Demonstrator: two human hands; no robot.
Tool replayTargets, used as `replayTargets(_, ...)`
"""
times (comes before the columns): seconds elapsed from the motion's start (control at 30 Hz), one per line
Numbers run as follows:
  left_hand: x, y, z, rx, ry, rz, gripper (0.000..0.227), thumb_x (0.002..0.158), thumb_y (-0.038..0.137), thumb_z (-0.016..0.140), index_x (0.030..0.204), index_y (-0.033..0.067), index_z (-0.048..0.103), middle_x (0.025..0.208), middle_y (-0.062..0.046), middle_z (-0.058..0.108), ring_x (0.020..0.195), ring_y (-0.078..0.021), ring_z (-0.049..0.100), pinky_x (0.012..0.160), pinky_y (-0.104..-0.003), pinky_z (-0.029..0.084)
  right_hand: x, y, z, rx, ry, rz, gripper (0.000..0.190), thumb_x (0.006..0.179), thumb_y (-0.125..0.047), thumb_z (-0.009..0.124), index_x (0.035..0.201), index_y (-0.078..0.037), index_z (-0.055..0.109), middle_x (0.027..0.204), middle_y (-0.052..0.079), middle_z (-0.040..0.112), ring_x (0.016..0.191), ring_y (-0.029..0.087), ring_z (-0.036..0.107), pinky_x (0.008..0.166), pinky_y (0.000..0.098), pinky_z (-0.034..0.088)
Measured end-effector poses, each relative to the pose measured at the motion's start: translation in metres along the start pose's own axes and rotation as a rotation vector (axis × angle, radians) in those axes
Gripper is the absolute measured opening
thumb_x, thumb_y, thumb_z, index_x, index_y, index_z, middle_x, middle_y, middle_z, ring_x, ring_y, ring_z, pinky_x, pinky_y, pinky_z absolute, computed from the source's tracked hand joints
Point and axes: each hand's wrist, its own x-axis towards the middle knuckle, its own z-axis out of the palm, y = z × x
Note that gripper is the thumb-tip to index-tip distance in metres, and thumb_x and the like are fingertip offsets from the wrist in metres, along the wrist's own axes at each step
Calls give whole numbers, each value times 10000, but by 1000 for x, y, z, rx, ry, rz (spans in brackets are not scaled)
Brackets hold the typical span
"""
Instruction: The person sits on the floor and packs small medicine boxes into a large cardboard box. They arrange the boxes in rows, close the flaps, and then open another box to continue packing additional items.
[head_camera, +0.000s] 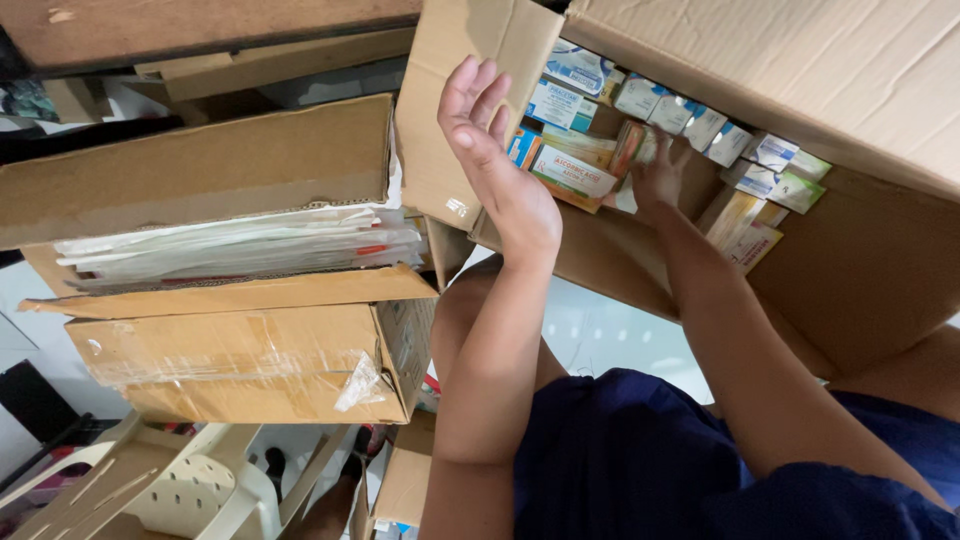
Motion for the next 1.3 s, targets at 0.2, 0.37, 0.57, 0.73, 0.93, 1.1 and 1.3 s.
replayTargets(0.2,5,1,1,-31,12,-14,793,1102,713,231,1541,82,424,1468,-143,502,1415,-279,511,1255,-460,326,-4,8,5,141,-335,408,745,941,-128,725,1564,-179,319,1443,299,364,1190,446,561,949,462,529)
replayTargets(0.37,4,0,-6,-51,13,0,800,1091,711,226,1542,77,411,1511,-149,506,1412,-279,505,1242,-459,324,-16,16,-18,56,-390,355,670,945,-100,716,1522,-128,376,1404,276,411,1175,417,576,940,446,535)
replayTargets(0.57,5,-1,-20,-91,48,83,715,1142,619,230,1531,51,421,1472,-158,520,1383,-265,517,1232,-442,334,-12,-10,-24,-81,-294,203,584,949,-66,705,1472,-67,444,1358,249,468,1157,381,596,928,428,542)
replayTargets(0.73,13,2,-32,-148,127,91,662,1152,543,239,1503,16,432,1423,-157,530,1323,-258,533,1192,-418,353,-18,-73,-44,57,123,-342,515,953,-37,695,1430,-16,501,1319,226,515,1143,352,612,919,412,547)
replayTargets(0.93,24,1,-56,-280,248,136,532,1165,413,330,1489,5,441,1404,-145,529,1313,-234,528,1180,-379,374,-56,-226,-105,185,122,-948,418,1007,71,651,1407,28,540,1353,195,539,1182,327,610,976,390,562)
replayTargets(1.1,35,-3,-103,-370,402,194,388,1124,208,505,1450,4,458,1402,-134,534,1290,-211,539,1145,-352,428,-79,-390,-99,216,14,-1195,359,976,86,664,1315,2,578,1305,197,578,1151,322,629,926,378,557)
replayTargets(1.3,53,-10,-165,-550,593,208,364,1118,162,521,1440,0,469,1410,-130,534,1312,-210,523,1168,-351,408,-82,-543,-19,186,-120,-1430,379,1010,33,727,1364,-28,607,1245,186,623,1066,350,618,930,431,540)
